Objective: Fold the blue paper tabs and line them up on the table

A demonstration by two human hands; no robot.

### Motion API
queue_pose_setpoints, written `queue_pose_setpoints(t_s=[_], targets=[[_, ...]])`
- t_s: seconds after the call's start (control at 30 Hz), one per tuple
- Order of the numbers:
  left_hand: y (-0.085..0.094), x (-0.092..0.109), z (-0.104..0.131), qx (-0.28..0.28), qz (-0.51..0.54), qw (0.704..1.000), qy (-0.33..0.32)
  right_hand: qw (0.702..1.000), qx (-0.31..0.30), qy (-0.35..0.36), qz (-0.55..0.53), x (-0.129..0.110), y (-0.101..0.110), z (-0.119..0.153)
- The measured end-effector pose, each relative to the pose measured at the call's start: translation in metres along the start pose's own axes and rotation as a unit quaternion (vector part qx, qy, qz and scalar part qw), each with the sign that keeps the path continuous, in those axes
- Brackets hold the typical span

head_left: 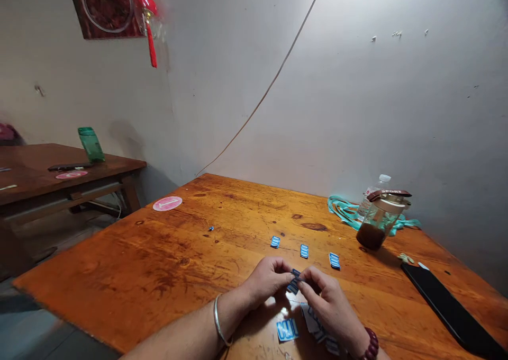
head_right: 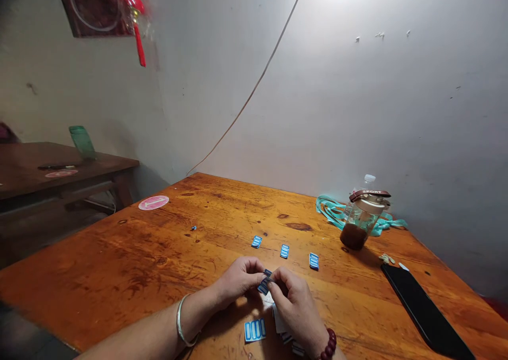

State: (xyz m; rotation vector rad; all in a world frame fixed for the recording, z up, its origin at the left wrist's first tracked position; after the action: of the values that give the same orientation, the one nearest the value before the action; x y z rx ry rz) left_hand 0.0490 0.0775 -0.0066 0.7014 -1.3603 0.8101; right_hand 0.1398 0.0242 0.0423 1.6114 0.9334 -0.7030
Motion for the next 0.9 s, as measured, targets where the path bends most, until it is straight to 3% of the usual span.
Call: queue_pose_setpoints(t_s=[0.2,0.4,0.6,0.9], targets=[[-0.004,-0.002,-0.001,-0.032,-0.013,0.999,-0.028,0.999,0.034,-0.032,0.009,0.013,-0.001,-0.001],[-0.01,0.005,0.004,-0.046,0.008,0.999,0.011,0.998,0.042,-0.04,-0.023,0.016,0.0,-0.002],[-0.011,0.002,0.002,-0.064,0.006,0.998,-0.009,0.997,0.05,-0.039,-0.046,0.017,-0.001,-0.001],[0.014,0.012,-0.006,0.032,0.023,0.997,-0.068,0.999,0.007,-0.034,-0.002,0.015,0.0,-0.001]])
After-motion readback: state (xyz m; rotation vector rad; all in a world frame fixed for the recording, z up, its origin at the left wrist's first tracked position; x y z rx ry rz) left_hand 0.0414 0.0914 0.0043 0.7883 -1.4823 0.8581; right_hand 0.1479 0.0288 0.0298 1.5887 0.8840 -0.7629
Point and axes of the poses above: each hand's wrist, its own z-axis away from the middle knuckle, its own y-axis out of the back of the hand, x = y × z, the point moved 9 cm from there along -z, towards the middle knuckle, and after that the axes turned 1 degree about -y, right-handed, at the moved point
